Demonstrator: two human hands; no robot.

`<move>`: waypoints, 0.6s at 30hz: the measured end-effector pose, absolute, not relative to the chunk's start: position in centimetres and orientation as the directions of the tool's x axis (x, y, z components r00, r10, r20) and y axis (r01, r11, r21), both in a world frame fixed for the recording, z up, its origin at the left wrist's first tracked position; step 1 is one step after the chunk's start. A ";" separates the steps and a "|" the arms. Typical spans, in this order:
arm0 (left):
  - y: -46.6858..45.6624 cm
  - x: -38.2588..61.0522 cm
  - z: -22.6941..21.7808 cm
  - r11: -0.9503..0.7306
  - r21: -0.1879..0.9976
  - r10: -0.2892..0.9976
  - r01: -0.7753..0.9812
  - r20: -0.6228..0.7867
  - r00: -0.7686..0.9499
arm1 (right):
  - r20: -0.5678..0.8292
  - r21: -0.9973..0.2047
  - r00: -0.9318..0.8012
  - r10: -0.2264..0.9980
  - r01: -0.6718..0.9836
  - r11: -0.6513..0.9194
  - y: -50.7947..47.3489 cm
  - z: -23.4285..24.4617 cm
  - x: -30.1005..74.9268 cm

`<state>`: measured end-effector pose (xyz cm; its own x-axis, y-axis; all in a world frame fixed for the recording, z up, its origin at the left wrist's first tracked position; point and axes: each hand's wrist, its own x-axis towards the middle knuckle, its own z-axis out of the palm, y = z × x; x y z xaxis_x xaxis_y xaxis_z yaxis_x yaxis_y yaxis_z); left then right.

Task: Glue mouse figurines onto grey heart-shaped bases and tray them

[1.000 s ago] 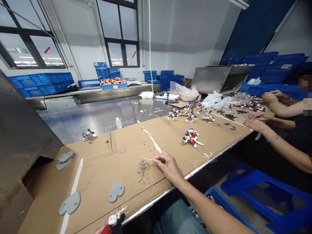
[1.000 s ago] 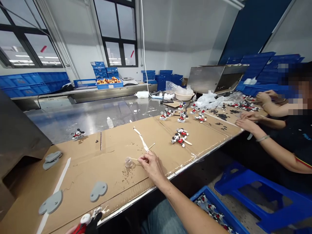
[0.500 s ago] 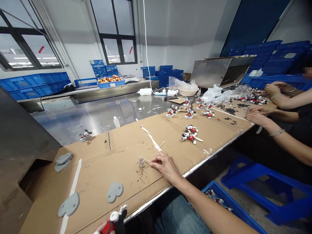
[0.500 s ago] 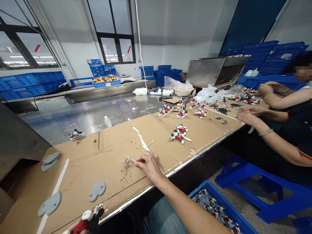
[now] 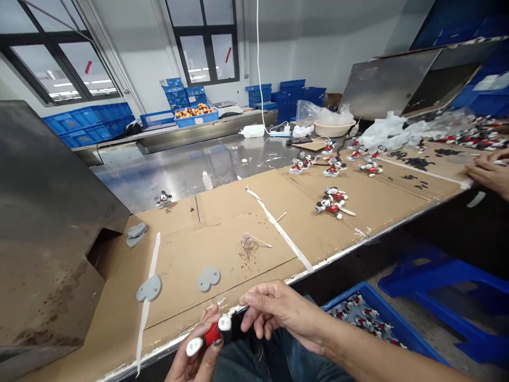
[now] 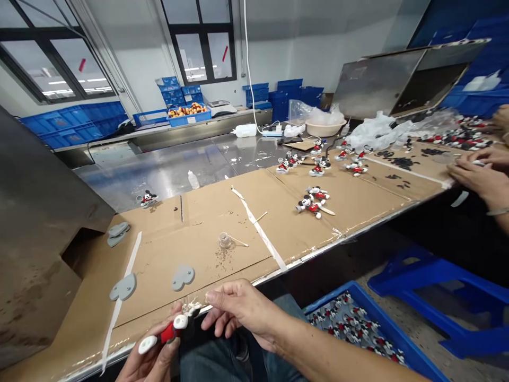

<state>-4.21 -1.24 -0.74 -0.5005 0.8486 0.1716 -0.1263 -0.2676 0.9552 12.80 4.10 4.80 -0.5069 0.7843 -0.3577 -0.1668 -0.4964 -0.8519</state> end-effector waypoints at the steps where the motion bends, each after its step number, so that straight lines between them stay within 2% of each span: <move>1: -1.4 -4.3 -0.6 -0.302 0.946 0.857 -0.113 0.218 -0.466 | -0.375 -0.826 -0.541 0.753 -0.173 -0.536 4.1 4.8 12.7; 4: -1.7 -4.6 -0.3 -0.353 0.934 0.874 -0.061 0.306 -0.377 | -0.398 -0.785 -0.592 0.701 -0.176 -0.594 4.3 5.1 12.4; 8: -2.3 -5.0 0.2 -0.350 0.937 0.892 0.008 0.336 -0.302 | -0.403 -0.769 -0.591 0.699 -0.195 -0.609 4.1 5.5 11.9; 14: -3.0 -6.2 2.0 -0.326 0.944 0.896 0.047 0.324 -0.303 | -0.336 -0.831 -0.550 0.765 -0.208 -0.515 4.1 6.2 11.1; 16: -2.7 -7.6 2.8 -0.257 0.964 0.898 0.066 0.263 -0.352 | -0.313 -0.870 -0.511 0.801 -0.184 -0.458 4.5 6.6 10.9; 18: -2.0 -9.4 3.7 -0.066 0.994 0.925 0.089 0.095 -0.367 | -0.263 -0.921 -0.472 0.842 -0.139 -0.365 5.0 7.1 10.6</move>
